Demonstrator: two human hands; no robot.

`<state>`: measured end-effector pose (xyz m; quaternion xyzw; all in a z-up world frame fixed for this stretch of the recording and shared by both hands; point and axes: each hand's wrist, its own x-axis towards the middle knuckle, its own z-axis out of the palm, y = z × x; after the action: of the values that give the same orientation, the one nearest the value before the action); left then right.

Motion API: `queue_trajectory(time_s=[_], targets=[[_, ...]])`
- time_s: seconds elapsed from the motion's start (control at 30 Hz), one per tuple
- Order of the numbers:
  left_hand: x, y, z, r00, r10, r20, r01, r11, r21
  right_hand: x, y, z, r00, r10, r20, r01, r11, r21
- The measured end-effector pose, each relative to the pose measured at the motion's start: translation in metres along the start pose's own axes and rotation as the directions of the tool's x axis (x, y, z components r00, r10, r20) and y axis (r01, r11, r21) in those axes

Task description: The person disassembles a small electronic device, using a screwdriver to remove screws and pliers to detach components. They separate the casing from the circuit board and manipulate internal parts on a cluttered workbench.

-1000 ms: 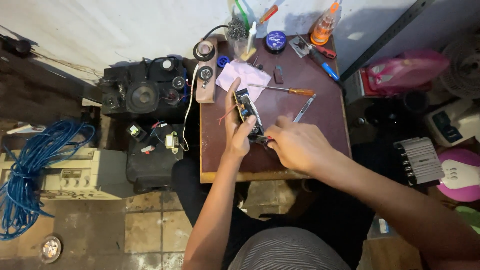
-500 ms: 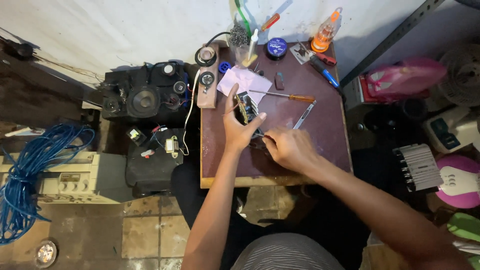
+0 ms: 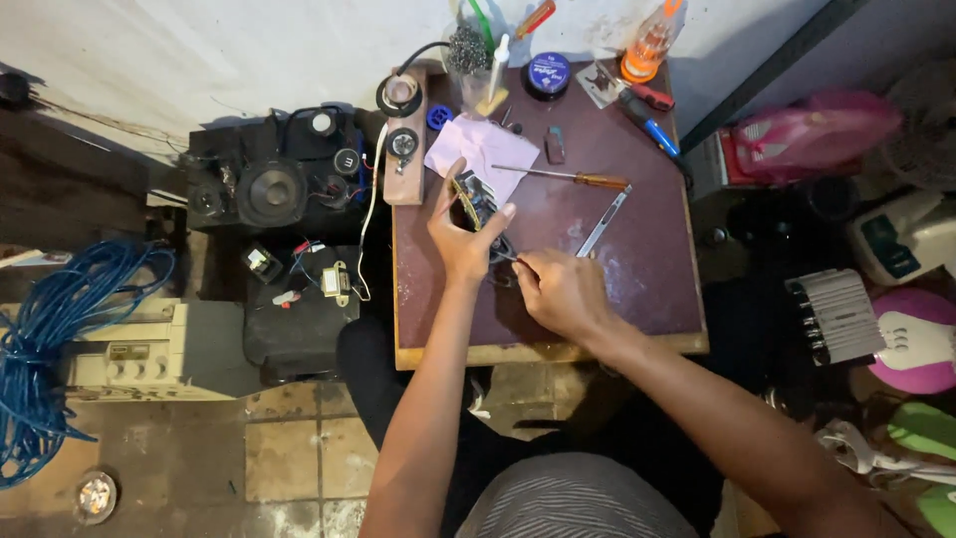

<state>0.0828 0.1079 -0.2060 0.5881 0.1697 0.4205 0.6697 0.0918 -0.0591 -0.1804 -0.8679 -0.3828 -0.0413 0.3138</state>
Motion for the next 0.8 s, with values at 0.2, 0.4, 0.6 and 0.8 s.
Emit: queue_trajectory(time_s=[0.2, 0.4, 0.6, 0.8], targets=[[0.001, 0.006, 0.0, 0.999, 0.036, -0.021, -0.035, 0.998, 0.057, -0.002, -0.003, 0.007, 0.998, 0.008, -0.062, -0.009, 1.0, -0.012], [-0.001, 0.008, 0.002, 0.999, 0.023, -0.026, -0.021, 0.997, 0.078, -0.007, 0.0, 0.019, 0.993, 0.11, -0.038, -0.106, 0.99, 0.089], [0.0, 0.009, -0.001, 0.998, -0.008, 0.058, 0.002, 0.994, 0.107, -0.003, -0.005, -0.001, 0.997, 0.073, 0.038, -0.075, 0.995, 0.072], [0.01, 0.033, -0.017, 0.958, -0.051, 0.282, 0.017, 0.993, 0.121, 0.005, -0.022, -0.033, 0.979, 0.06, 0.197, -0.038, 0.993, -0.116]])
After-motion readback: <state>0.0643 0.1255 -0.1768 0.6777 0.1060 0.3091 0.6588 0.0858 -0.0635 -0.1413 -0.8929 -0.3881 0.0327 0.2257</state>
